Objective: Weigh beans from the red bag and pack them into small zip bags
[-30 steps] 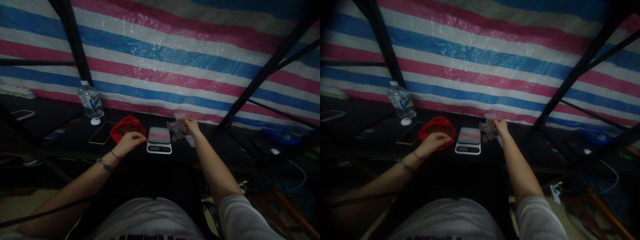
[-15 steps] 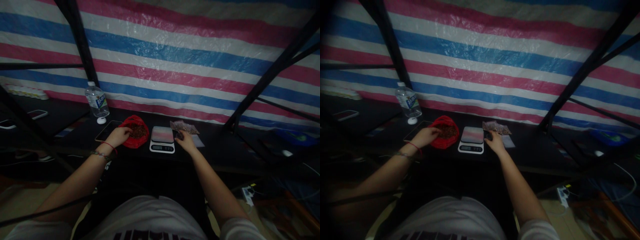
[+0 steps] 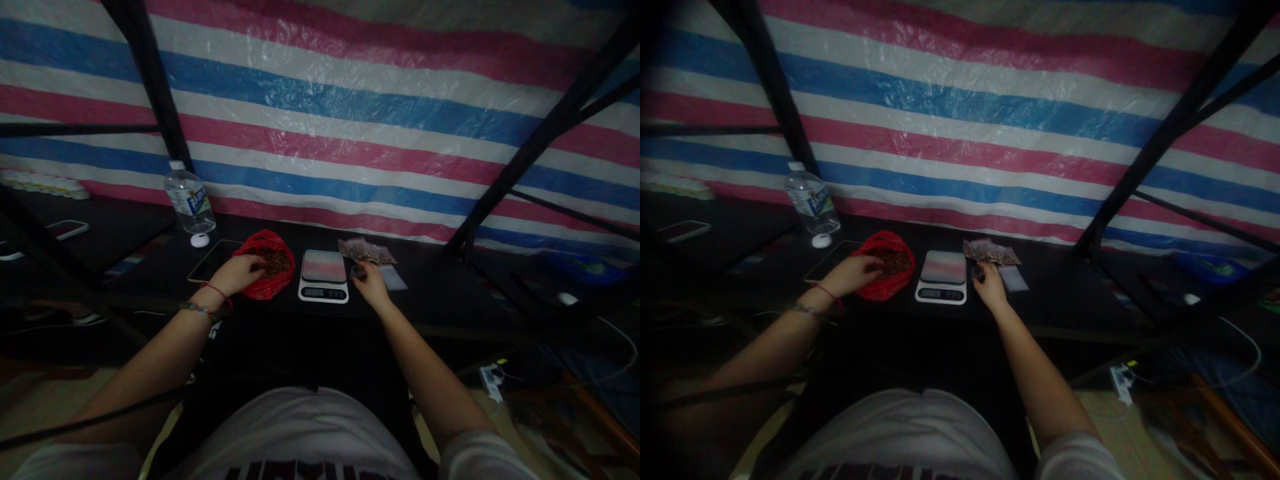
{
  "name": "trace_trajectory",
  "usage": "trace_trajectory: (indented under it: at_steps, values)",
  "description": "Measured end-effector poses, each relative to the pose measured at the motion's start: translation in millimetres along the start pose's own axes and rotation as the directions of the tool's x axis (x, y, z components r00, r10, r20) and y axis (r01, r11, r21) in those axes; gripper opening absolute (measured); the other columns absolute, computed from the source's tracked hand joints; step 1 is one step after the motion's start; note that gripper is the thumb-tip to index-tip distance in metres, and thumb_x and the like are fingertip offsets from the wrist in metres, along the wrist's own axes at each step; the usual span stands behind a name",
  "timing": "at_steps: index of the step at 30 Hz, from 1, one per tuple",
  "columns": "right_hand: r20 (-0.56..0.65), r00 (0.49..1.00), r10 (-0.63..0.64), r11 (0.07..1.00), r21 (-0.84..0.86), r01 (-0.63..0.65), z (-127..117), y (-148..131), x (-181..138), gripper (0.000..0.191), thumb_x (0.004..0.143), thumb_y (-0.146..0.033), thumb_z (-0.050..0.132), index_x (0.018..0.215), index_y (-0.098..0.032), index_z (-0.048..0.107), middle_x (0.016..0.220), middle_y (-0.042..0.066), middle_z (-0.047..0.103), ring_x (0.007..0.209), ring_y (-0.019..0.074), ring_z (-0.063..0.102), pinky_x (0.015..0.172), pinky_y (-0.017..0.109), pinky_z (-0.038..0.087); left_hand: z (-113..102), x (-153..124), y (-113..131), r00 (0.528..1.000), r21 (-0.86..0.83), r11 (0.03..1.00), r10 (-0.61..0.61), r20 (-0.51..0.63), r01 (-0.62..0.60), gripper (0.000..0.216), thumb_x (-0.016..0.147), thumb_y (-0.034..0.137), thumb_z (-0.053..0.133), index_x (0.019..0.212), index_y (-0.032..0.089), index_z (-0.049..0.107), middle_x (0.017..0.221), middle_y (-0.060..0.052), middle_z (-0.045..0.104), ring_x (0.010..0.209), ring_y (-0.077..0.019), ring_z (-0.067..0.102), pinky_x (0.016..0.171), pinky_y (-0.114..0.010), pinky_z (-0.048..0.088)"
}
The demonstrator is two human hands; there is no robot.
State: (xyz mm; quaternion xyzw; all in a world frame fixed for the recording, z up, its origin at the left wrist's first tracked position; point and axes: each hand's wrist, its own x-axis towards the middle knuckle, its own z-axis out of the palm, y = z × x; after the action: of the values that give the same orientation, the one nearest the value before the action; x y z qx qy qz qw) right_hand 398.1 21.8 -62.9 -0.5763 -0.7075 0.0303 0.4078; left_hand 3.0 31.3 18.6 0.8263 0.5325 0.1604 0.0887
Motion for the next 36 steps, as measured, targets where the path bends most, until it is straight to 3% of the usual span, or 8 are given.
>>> trace_trajectory:
  at_steps: [5, 12, 18, 23, 27, 30, 33, 36]
  values:
    - [0.027, 0.999, 0.038, 0.999, 0.035, -0.039, 3, -2, -2, 0.054, 0.070, -0.026, 0.062, 0.122, -0.018, 0.052, 0.106, 0.010, 0.062, 0.092, 0.0214, 0.061, 0.086, 0.040, 0.049, 1, -1, 6, 0.987, 0.014, 0.999, -0.030, -0.159, 0.033, 0.035, 0.083, 0.037, 0.043, 0.099, 0.021, 0.069, 0.099, -0.006, 0.071, 0.087, -0.0232, 0.065, 0.078, -0.030, 0.047]
    - [-0.077, 0.997, -0.013, 1.000, -0.002, 0.013, -3, -8, -3, 0.041, 0.071, -0.021, 0.058, 0.111, -0.016, 0.059, 0.108, 0.011, 0.059, 0.104, 0.0228, 0.055, 0.094, 0.039, 0.045, 10, -1, 12, 0.978, 0.010, 0.998, -0.060, -0.199, 0.063, 0.044, 0.084, 0.033, 0.042, 0.123, 0.020, 0.057, 0.101, -0.007, 0.071, 0.086, -0.0218, 0.066, 0.080, -0.029, 0.047]
    - [-0.142, 0.990, 0.025, 0.997, 0.072, -0.014, -19, -39, 10, 0.048, 0.073, -0.021, 0.058, 0.120, -0.015, 0.053, 0.114, 0.013, 0.057, 0.104, 0.0226, 0.055, 0.090, 0.037, 0.047, 1, -3, 9, 0.967, 0.011, 0.996, -0.083, -0.243, 0.088, 0.041, 0.083, 0.031, 0.039, 0.115, 0.019, 0.062, 0.108, -0.008, 0.068, 0.095, -0.0240, 0.064, 0.088, -0.032, 0.046]
    - [0.132, 0.979, -0.157, 0.966, 0.227, 0.124, -2, -118, 37, 0.043, 0.075, -0.024, 0.060, 0.117, -0.019, 0.057, 0.113, 0.008, 0.060, 0.099, 0.0174, 0.058, 0.080, 0.027, 0.050, -23, -8, -22, 0.889, 0.011, 0.912, -0.398, -0.228, 0.411, 0.039, 0.078, 0.041, 0.046, 0.100, 0.017, 0.068, 0.093, -0.013, 0.071, 0.084, -0.0277, 0.066, 0.077, -0.034, 0.049]
    - [0.358, 0.877, -0.322, 0.945, 0.178, 0.274, 33, -173, 61, 0.041, 0.075, -0.021, 0.064, 0.115, -0.020, 0.060, 0.111, 0.005, 0.063, 0.101, 0.0168, 0.058, 0.087, 0.028, 0.046, -39, -15, -41, 0.857, 0.029, 0.858, -0.514, 0.029, 0.513, 0.049, 0.074, 0.060, 0.046, 0.071, 0.017, 0.070, 0.069, -0.014, 0.070, 0.072, -0.0287, 0.067, 0.068, -0.032, 0.049]
    - [0.495, 0.822, -0.282, 0.949, 0.016, 0.316, 56, -187, 78, 0.032, 0.076, -0.020, 0.063, 0.108, -0.015, 0.063, 0.105, 0.008, 0.066, 0.096, 0.0194, 0.060, 0.087, 0.029, 0.045, -39, -17, -40, 0.837, -0.014, 0.847, -0.523, 0.159, 0.532, 0.049, 0.070, 0.062, 0.049, 0.061, 0.017, 0.068, 0.062, -0.014, 0.068, 0.067, -0.0285, 0.067, 0.067, -0.032, 0.048]
    - [0.584, 0.778, -0.232, 0.905, -0.163, 0.392, 69, -185, 89, 0.022, 0.080, -0.016, 0.057, 0.100, -0.012, 0.066, 0.102, 0.014, 0.066, 0.095, 0.0229, 0.061, 0.085, 0.031, 0.045, -30, -16, -36, 0.822, -0.161, 0.813, -0.520, 0.233, 0.560, 0.036, 0.069, 0.050, 0.054, 0.066, 0.017, 0.069, 0.066, -0.013, 0.070, 0.062, -0.0265, 0.067, 0.062, -0.032, 0.047]
    - [0.626, 0.745, -0.230, 0.823, -0.284, 0.492, 72, -181, 93, 0.021, 0.083, -0.015, 0.052, 0.095, -0.010, 0.069, 0.101, 0.018, 0.066, 0.096, 0.0263, 0.062, 0.086, 0.034, 0.044, -21, -13, -34, 0.859, -0.365, 0.778, -0.466, 0.211, 0.512, 0.027, 0.069, 0.039, 0.054, 0.071, 0.016, 0.069, 0.070, -0.011, 0.071, 0.061, -0.0235, 0.066, 0.059, -0.029, 0.047]
